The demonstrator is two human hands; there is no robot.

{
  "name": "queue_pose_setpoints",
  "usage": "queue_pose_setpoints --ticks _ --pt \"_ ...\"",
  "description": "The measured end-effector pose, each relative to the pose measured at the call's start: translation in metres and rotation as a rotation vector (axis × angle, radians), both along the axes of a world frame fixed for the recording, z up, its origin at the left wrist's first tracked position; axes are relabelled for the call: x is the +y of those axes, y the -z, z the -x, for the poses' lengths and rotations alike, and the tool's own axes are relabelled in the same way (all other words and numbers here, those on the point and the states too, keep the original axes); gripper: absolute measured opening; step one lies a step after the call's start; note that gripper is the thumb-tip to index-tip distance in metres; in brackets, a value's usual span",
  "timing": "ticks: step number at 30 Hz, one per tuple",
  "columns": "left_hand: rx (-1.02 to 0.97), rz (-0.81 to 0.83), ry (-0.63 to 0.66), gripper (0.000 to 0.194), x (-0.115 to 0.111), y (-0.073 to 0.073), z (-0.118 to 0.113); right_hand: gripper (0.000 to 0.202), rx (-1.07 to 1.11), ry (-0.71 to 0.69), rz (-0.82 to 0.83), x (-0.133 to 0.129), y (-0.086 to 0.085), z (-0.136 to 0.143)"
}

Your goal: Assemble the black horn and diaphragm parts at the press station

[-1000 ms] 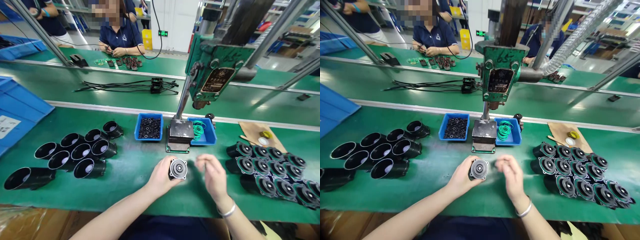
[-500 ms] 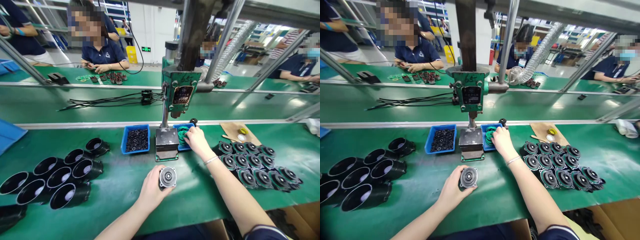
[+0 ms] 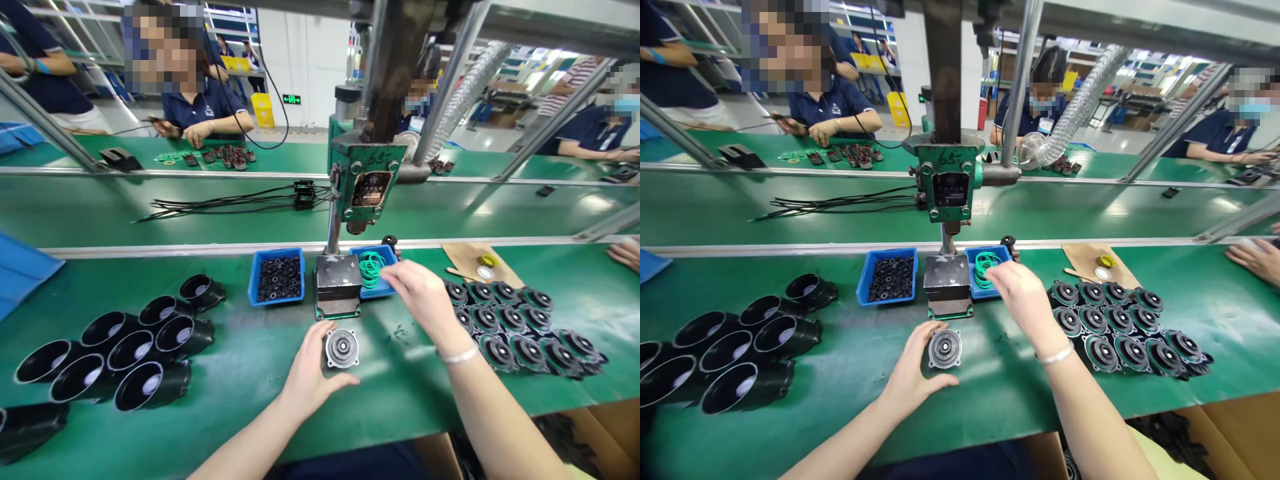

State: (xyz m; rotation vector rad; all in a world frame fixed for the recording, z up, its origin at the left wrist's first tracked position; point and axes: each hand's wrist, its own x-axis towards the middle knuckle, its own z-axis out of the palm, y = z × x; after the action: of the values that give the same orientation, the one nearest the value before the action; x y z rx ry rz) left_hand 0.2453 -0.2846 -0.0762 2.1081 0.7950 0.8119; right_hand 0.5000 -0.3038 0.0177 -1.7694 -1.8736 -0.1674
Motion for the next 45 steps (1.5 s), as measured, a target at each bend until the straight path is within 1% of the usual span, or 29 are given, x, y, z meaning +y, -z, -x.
queue_pose_setpoints --ticks 1,2,3,4,5,6,7,9,11,13,15,18,19,23,26,27,28,29,31,32,34,35,37,39,42,43,45 --pt "-0.05 -0.037 0.019 0.083 0.002 -0.002 0.004 0.022 0.067 -0.134 -0.021 -0.011 -0.002 0.009" --pt "-0.104 -0.074 0.037 0.078 0.005 -0.004 0.007 0.018 0.132 -0.274 -0.02 -0.021 -0.001 0.018" --pt "-0.153 -0.107 0.057 0.065 0.007 -0.008 0.01 0.015 0.184 -0.396 0.002 -0.029 0.002 0.026" --pt "-0.192 -0.134 0.079 0.048 0.01 -0.011 0.012 0.015 0.213 -0.481 0.035 -0.035 0.006 0.033" --pt "-0.216 -0.155 0.103 0.032 0.013 -0.014 0.014 0.015 0.235 -0.53 0.066 -0.039 0.013 0.039" --pt "-0.223 -0.165 0.129 0.02 0.015 -0.017 0.014 0.015 0.258 -0.548 0.089 -0.041 0.019 0.044" --pt "-0.217 -0.167 0.148 0.013 0.018 -0.019 0.014 0.015 0.286 -0.544 0.104 -0.041 0.026 0.046" --pt "-0.178 -0.155 0.157 0.01 0.021 -0.021 0.014 0.015 0.371 -0.495 0.13 -0.038 0.039 0.048" --pt "-0.151 -0.154 0.151 0.01 0.024 -0.021 0.013 0.015 0.461 -0.441 0.175 -0.037 0.048 0.047" --pt "-0.135 -0.169 0.155 0.011 0.026 -0.021 0.014 0.017 0.519 -0.413 0.225 -0.04 0.052 0.046" --pt "-0.117 -0.187 0.17 0.011 0.028 -0.021 0.016 0.016 0.53 -0.408 0.26 -0.046 0.054 0.047" --pt "-0.047 -0.177 0.224 0.012 0.028 -0.025 0.018 0.027 0.462 -0.413 0.255 -0.056 0.055 0.053" --pt "-0.018 -0.171 0.245 0.014 0.028 -0.027 0.019 0.026 0.43 -0.419 0.243 -0.058 0.057 0.056" --pt "0.08 -0.174 0.31 0.018 0.026 -0.034 0.026 0.01 0.29 -0.45 0.146 -0.066 0.064 0.065" --pt "0.102 -0.166 0.389 0.021 0.023 -0.035 0.035 0.014 0.184 -0.448 0.083 -0.073 0.065 0.066" --pt "0.092 -0.148 0.397 0.026 0.022 -0.034 0.038 0.016 0.184 -0.439 0.056 -0.075 0.064 0.065" --pt "0.085 -0.122 0.381 0.036 0.021 -0.032 0.04 0.018 0.207 -0.413 0.022 -0.076 0.063 0.065" --pt "0.084 -0.09 0.341 0.05 0.019 -0.029 0.04 0.021 0.242 -0.371 -0.014 -0.076 0.061 0.066" --pt "0.103 -0.024 0.247 0.079 0.016 -0.021 0.038 0.037 0.301 -0.284 -0.042 -0.073 0.058 0.071" --pt "0.116 -0.002 0.221 0.088 0.014 -0.017 0.036 0.046 0.304 -0.263 -0.027 -0.07 0.057 0.075" --pt "0.116 0.007 0.231 0.092 0.009 -0.006 0.028 0.06 0.264 -0.282 0.031 -0.064 0.057 0.087" --pt "0.113 0.003 0.243 0.092 0.007 -0.001 0.025 0.062 0.241 -0.291 0.044 -0.061 0.059 0.093" --pt "0.13 -0.005 0.256 0.091 0.002 0.007 0.02 0.053 0.205 -0.261 0.012 -0.059 0.063 0.098" --pt "0.172 -0.015 0.276 0.087 -0.001 0.012 0.018 0.045 0.165 -0.194 -0.029 -0.067 0.066 0.093" --pt "0.208 -0.037 0.283 0.079 0.0 0.015 0.019 0.046 0.066 -0.059 -0.035 -0.098 0.064 0.066" --pt "0.21 -0.037 0.278 0.077 0.0 0.015 0.02 0.046 0.013 0.013 -0.037 -0.111 0.063 0.053" --pt "0.219 -0.019 0.272 0.071 0.002 0.015 0.019 0.04 -0.115 0.2 -0.065 -0.135 0.062 0.025"
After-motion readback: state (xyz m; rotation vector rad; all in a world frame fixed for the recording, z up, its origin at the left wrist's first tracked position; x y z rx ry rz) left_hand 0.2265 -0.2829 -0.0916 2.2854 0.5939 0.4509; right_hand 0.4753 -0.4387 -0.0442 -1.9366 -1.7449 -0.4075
